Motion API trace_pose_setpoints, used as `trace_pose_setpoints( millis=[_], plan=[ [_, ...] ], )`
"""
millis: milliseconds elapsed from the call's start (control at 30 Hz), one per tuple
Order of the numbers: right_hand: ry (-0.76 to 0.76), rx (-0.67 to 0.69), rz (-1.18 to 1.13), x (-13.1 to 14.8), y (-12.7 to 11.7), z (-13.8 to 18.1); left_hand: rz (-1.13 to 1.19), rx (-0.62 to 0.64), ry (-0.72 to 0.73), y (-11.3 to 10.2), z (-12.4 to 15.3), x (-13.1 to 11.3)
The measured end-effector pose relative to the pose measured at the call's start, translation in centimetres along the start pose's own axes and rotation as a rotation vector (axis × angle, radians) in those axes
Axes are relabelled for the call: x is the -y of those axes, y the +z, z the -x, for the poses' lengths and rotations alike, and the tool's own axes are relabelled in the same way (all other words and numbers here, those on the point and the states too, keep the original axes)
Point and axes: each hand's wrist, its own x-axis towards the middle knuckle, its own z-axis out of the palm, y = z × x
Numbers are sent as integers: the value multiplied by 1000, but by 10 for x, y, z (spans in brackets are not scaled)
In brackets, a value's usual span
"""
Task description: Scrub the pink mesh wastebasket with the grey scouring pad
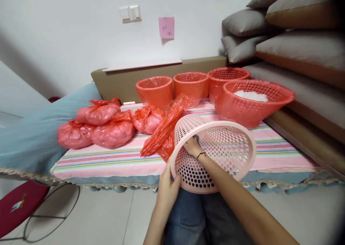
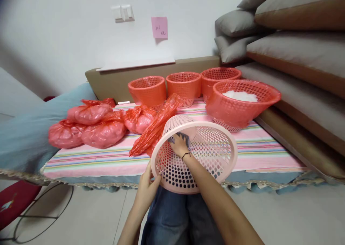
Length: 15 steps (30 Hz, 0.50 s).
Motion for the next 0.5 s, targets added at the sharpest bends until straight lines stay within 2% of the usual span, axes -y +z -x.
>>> trace_pose_setpoints(
  millis=[100,200,333,500],
  plan=[
    [50,90,9,-11,27,1,26,-5,-57,-9,-10,7],
    [88,154,15,-16,38,3,42,-5,-78,-18,-15,15],
    [112,225,21,-16,33,-1,41,-7,-65,-22,-13,24],
    [97,274,-3,-13,19,1,46,23,-74,-16,-2,32]
  ],
)
